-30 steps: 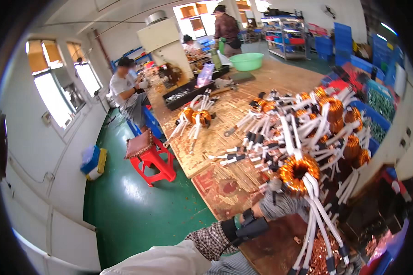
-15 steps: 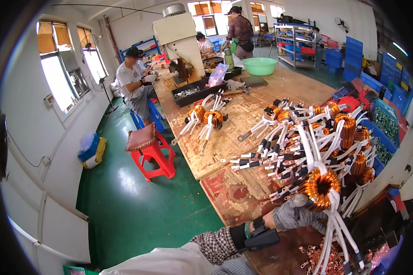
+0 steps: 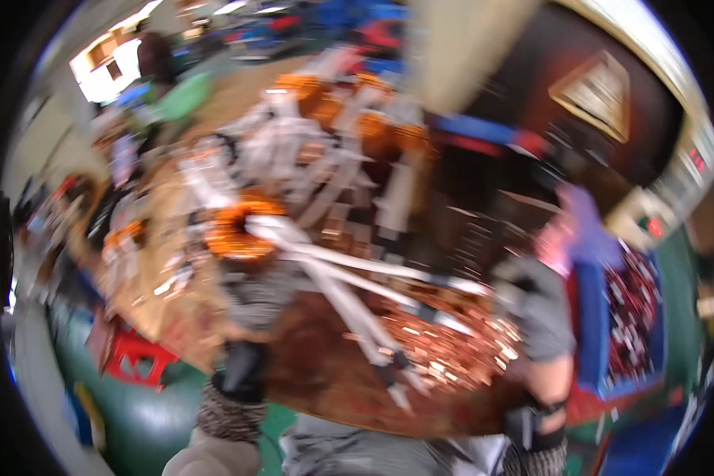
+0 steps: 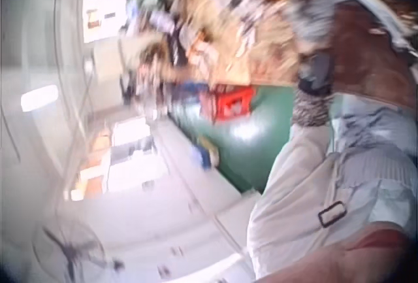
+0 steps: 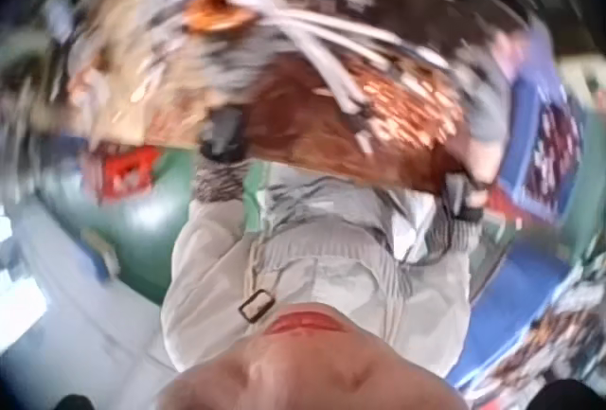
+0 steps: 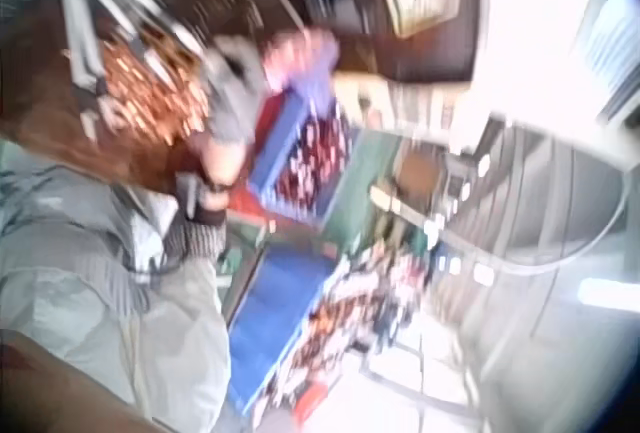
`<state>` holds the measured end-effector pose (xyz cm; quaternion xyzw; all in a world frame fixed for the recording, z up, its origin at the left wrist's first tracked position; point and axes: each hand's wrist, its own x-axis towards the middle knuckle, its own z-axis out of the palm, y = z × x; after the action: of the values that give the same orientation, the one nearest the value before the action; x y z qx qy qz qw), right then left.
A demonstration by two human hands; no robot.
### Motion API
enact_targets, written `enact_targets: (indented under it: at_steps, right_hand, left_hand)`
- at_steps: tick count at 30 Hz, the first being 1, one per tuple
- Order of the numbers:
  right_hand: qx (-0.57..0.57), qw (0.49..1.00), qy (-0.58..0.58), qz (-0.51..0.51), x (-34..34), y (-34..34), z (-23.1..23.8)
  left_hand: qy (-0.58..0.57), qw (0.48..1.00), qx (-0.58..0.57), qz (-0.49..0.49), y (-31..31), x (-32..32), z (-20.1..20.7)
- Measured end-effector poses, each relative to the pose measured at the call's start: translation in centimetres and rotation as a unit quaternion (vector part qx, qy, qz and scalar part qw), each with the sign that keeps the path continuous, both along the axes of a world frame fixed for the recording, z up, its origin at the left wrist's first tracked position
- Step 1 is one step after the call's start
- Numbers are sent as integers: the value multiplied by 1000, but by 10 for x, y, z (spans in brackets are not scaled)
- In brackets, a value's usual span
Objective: Crimping metal connectors onto the wire ends of large electrical coils using an industrial press machine.
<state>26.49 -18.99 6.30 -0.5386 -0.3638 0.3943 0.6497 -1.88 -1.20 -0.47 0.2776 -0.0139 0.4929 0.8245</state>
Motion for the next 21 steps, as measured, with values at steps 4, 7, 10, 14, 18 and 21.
enact_targets:
  at_steps: [4, 7, 10, 14, 18, 21]
  right_hand:
    - [-34, 996, 29, 75, 10, 6, 12]
    - [-36, 996, 42, 66, 28, -5, 6]
    - [-41, 995, 51, 69, 30, -8, 5]
    - [-21, 994, 87, 67, 29, -4, -7]
    - [6, 993, 108, 57, 27, 0, -7]
    - [24, 993, 107, 39, 28, 2, -10]
  left_hand:
    - [-114, 991, 40, -57, 1, -7, 28]
    - [-93, 988, -116, 45, 9, 23, 13]
    - [4, 998, -49, 30, 10, 25, 13]
    - [59, 998, 20, -11, 1, 17, 12]
    - [93, 995, 29, -15, 1, 15, 16]
    - [69, 997, 30, -26, 0, 24, 16]
